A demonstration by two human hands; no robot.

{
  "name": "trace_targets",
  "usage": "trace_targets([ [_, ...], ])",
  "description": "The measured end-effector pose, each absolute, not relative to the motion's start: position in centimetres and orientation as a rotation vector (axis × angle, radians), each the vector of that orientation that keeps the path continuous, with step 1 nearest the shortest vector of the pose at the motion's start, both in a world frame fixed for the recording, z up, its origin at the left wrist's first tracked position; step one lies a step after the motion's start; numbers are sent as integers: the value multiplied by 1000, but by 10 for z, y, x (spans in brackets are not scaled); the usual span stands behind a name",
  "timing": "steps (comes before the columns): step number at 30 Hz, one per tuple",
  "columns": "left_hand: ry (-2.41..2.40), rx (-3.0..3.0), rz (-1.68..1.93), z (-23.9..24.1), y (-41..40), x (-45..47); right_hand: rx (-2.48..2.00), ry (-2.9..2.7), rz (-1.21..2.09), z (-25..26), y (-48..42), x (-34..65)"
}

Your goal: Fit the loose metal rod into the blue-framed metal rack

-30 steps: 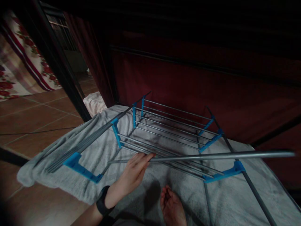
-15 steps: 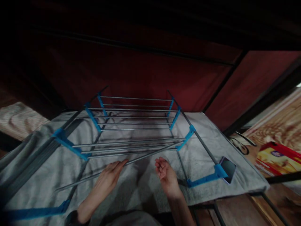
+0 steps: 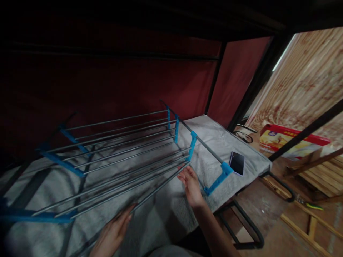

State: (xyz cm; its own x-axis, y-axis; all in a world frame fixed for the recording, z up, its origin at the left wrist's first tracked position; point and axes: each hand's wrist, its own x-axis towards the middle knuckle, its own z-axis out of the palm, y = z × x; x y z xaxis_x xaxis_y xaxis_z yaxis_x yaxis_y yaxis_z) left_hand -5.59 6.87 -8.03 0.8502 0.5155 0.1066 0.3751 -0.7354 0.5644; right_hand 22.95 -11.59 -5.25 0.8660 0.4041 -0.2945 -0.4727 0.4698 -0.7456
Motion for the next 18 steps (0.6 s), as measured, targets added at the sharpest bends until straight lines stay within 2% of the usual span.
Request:
trace_targets([
  [18, 770, 2318, 475, -107, 105, -99, -968, 185, 439, -58, -115, 243],
])
